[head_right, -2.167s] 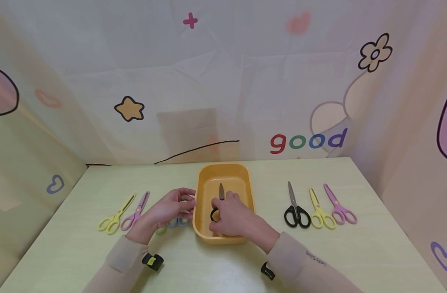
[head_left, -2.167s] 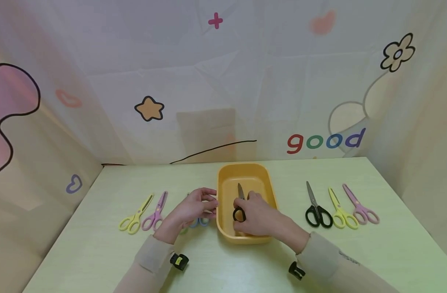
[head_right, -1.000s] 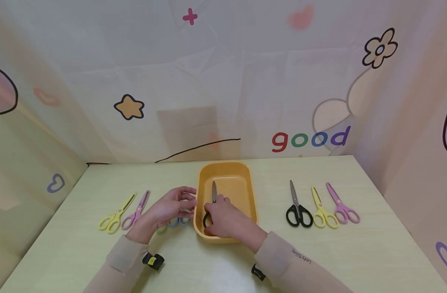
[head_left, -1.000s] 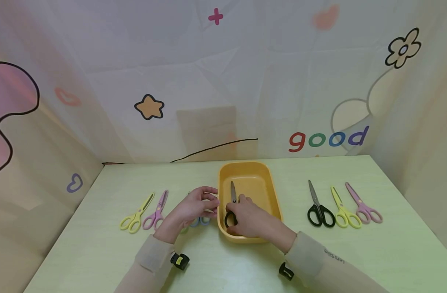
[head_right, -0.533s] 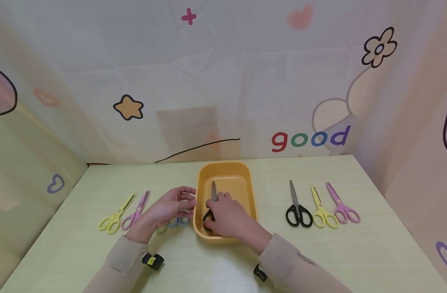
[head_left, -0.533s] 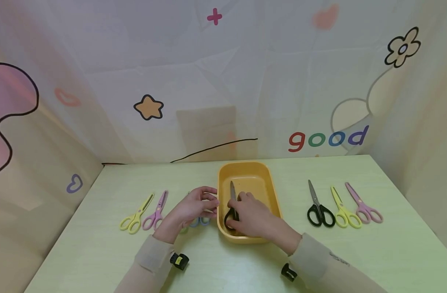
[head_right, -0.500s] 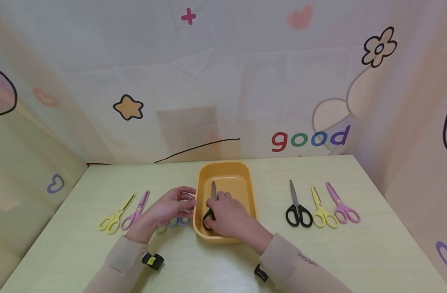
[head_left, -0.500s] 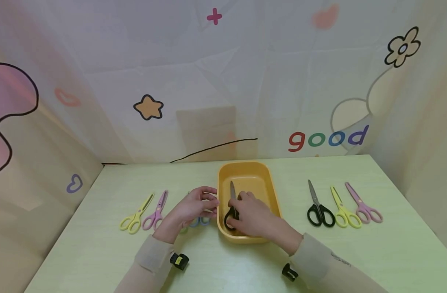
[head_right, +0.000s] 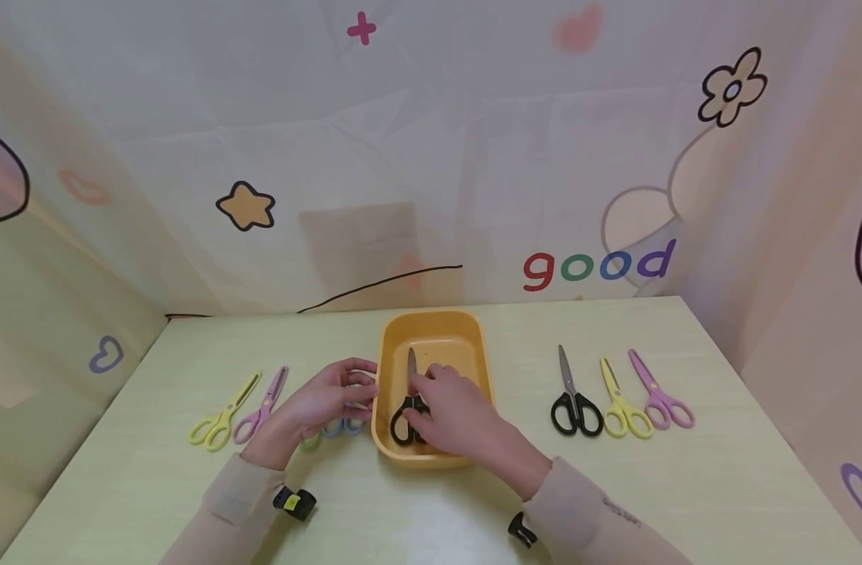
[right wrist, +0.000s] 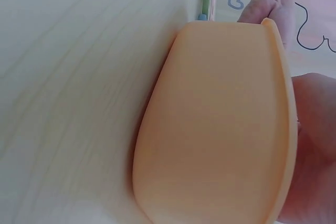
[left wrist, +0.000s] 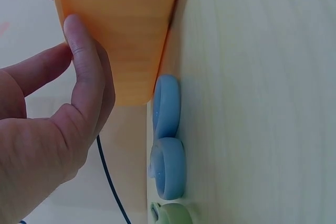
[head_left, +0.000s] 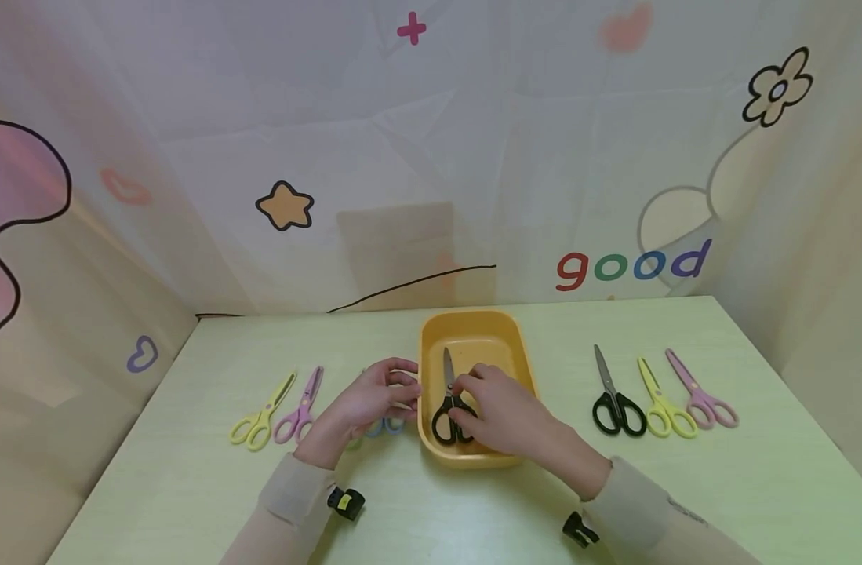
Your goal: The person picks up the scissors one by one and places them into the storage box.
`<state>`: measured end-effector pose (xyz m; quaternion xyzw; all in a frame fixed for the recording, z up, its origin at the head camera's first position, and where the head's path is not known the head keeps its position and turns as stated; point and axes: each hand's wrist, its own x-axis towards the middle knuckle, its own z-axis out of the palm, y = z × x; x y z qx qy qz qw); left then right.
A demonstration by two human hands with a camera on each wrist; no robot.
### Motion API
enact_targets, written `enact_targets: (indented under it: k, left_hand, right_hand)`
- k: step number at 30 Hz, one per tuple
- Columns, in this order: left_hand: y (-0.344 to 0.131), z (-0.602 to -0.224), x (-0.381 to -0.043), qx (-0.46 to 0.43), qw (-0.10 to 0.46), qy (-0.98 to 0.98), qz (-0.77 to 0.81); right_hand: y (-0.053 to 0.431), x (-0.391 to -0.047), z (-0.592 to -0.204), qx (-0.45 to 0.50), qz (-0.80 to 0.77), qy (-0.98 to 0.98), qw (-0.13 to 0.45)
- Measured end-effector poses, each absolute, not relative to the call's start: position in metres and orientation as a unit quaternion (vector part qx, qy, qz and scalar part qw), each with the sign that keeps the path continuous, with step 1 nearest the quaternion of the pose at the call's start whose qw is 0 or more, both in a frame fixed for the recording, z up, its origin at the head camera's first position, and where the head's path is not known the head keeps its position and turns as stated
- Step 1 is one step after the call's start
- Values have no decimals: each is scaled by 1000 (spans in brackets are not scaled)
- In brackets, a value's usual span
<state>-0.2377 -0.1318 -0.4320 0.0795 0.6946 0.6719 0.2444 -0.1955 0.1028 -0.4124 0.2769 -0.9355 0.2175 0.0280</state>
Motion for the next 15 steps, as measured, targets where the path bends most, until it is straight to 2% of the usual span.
enact_targets:
  k: [15]
  left_hand:
    - [-132,-434,-238,80,245,688,679]
  right_hand:
    - [125,-189,-413,257,252,-928,95]
